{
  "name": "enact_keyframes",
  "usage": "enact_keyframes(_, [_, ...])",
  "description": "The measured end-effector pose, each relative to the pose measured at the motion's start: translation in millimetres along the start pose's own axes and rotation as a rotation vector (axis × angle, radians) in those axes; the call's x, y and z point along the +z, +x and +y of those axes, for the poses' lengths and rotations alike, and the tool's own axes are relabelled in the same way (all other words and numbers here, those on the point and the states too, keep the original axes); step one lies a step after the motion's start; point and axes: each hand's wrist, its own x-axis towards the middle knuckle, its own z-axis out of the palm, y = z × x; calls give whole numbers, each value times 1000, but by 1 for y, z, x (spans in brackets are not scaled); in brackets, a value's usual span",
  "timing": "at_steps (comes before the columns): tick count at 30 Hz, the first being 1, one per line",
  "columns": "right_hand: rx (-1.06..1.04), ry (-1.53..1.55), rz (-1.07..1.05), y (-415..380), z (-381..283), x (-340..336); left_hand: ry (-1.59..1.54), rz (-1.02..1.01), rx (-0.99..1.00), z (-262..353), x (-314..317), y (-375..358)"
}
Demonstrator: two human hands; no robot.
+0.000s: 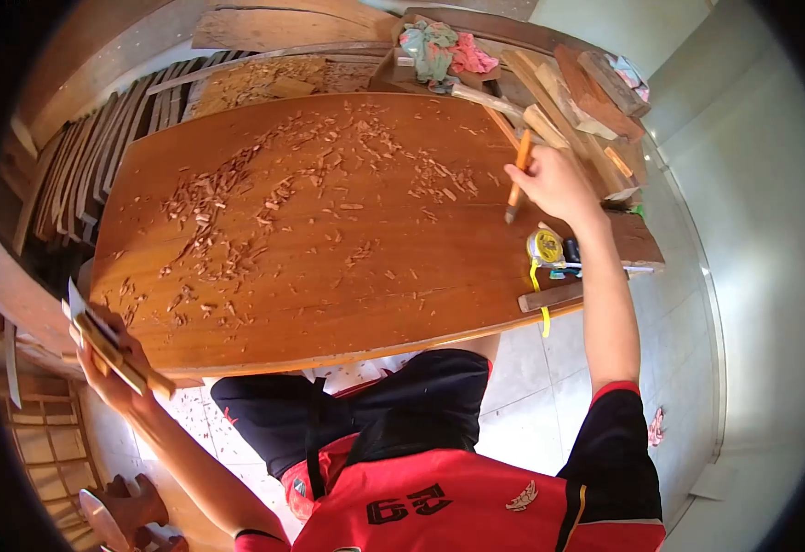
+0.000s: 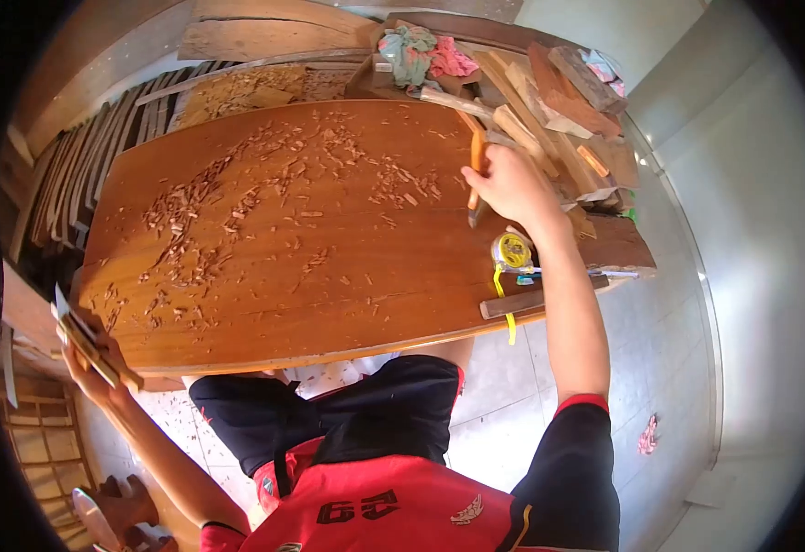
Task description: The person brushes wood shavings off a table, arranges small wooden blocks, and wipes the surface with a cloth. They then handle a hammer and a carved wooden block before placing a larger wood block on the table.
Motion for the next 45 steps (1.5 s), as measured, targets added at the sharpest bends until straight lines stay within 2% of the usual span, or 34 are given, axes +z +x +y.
enact_keyframes(2, [-69, -5, -68, 19, 16, 15, -135, -12, -8, -22, 10, -12])
enact_keyframes(4, [-32, 236, -106, 36, 19, 32, -335, -54, -61, -43, 27, -20])
enact_keyframes(6, [-104, 557, -62, 44, 18, 26, -391, -41, -61, -58, 40, -29])
enact_keyframes(8, [-40, 435, 55, 50, 19, 5, -404, -52, -68, -67, 49, -35])
enact_keyframes(10, [7, 66, 110, 64, 32, -9, -398, -66, -68, -65, 51, -40])
enact_keyframes(11, [-46, -52, 120, 68, 39, -9, -423, -62, -71, -64, 52, -43])
enact_keyframes(14, [-86, -256, -105, 83, 54, 4, -486, -70, -88, -68, 57, -44])
enact_keyframes(15, [-171, -284, -48, 87, 56, 15, -486, -65, -94, -68, 60, -45])
enact_keyframes(18, [81, 381, -6, 97, 64, 16, -505, -56, -94, -68, 65, -49])
enact_keyframes(20, [-55, 29, 194, 97, 61, 4, -477, -44, -81, -66, 65, -51])
enact_keyframes(22, [39, -286, 113, 87, 42, -2, -518, -64, -100, -64, 68, -48])
enact_keyframes(24, [-22, -70, 23, 92, 62, 14, -597, -89, -120, -65, 71, -48])
enact_keyframes(25, [115, 285, -97, 89, 59, 11, -619, -101, -112, -66, 69, -47])
enact_keyframes(28, [-54, 265, 294, 97, 70, 16, -697, -42, -128, -66, 72, -50])
enact_keyframes(29, [-63, -16, 326, 96, 75, 13, -753, -36, -138, -69, 73, -50])
enact_keyframes(32, [-155, -23, 73, 101, 93, 27, -770, 5, -42, -77, 77, -52])
enact_keyframes(33, [-138, 320, 2, 97, 87, 30, -842, -3, -48, -82, 78, -52])
enact_keyframes(36, [-57, 431, 207, 106, 90, 28, -800, -66, -51, -88, 80, -52])
enact_keyframes(37, [-167, 233, 336, 108, 93, 32, -792, -78, -62, -88, 81, -53])
enact_keyframes(40, [-73, -22, -24, 104, 82, 27, -785, -35, -56, -88, 76, -57])
enact_keyframes(41, [-72, 268, -121, 95, 69, 23, -769, -41, -62, -87, 74, -56])
enact_keyframes(44, [-70, 600, 0, 91, 51, 12, -738, -39, -48, -83, 70, -61])
enact_keyframes(45, [-43, 411, 65, 94, 50, 9, -741, -39, -45, -83, 69, -61])
